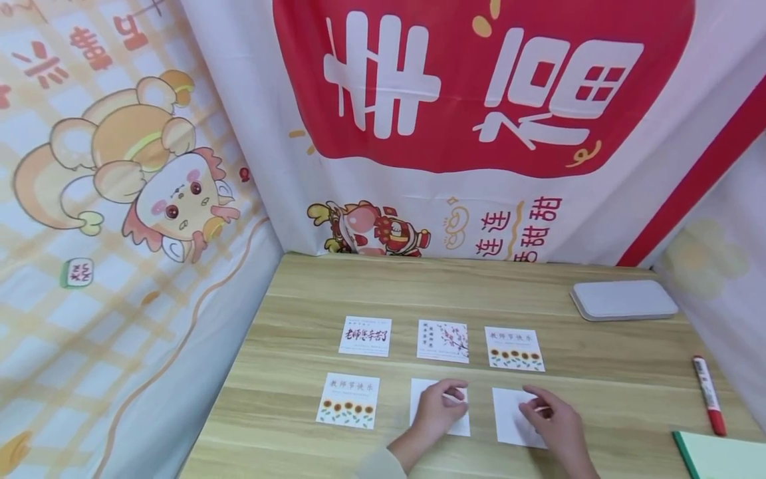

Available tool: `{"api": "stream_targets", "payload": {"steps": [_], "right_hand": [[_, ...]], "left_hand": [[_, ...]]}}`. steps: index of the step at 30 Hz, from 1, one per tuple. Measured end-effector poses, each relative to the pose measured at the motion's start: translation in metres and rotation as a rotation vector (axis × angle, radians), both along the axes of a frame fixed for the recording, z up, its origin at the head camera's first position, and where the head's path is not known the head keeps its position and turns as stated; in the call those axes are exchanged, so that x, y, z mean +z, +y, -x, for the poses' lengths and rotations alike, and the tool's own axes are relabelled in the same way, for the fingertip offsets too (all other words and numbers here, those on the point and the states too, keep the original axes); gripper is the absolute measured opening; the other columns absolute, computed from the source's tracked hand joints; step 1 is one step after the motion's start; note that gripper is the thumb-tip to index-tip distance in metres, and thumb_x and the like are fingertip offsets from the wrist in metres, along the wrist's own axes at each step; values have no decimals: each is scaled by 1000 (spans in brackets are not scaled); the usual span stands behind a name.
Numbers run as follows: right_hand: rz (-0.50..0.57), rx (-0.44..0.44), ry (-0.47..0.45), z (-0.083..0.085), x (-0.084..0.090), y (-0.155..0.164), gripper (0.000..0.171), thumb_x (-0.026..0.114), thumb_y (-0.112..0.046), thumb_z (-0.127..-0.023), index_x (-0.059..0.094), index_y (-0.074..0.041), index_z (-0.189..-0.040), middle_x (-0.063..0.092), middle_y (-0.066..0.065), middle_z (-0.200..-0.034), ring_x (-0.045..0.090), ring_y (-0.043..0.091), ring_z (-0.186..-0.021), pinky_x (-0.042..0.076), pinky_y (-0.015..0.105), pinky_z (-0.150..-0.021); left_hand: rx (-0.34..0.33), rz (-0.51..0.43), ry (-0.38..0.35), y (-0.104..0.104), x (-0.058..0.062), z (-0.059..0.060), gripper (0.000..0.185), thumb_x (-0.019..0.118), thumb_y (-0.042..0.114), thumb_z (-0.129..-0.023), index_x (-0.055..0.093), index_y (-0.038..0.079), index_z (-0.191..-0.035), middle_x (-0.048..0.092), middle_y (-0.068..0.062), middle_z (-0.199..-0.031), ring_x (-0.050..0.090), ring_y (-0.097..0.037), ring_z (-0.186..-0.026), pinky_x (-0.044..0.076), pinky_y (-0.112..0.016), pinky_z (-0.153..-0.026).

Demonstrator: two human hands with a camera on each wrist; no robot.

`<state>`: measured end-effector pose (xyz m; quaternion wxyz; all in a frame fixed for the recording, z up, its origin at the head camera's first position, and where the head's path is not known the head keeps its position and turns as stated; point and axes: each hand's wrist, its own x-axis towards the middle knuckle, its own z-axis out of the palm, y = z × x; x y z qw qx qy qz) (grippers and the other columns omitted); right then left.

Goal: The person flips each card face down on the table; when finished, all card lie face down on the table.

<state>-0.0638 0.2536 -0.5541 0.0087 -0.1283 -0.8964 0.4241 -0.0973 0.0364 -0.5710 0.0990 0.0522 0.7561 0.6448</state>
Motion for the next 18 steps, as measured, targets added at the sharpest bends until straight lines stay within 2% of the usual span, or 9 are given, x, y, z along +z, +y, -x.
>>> {"api": "stream_targets", "payload": {"steps": [6,10,18], "right_hand": [[84,90,83,12,-1,-43,32,72,-4,-77,65,-2,-108,63,2,-78,56,9,-67,49,21,-59],[128,151,69,21,-6,-76,30,73,-2,-74,67,-5,-104,62,0,-75,56,9,-67,50,20,-60],[221,341,57,39,-9,-137,30,72,-2,-75,66,-2,-104,60,1,-75,56,11,-61,50,23,-47]], "left_hand": [[70,26,20,-59,2,4,33,70,-4,-72,66,5,-104,62,-4,-85,60,-10,-68,52,-20,-59],[108,78,25,-102,4,7,34,69,-3,-73,65,5,-106,62,-8,-89,60,-13,-72,52,-21,-60],[193,242,47,-181,2,9,38,69,-3,-74,63,4,-111,61,-9,-91,57,-15,-74,52,-21,-61]]}}
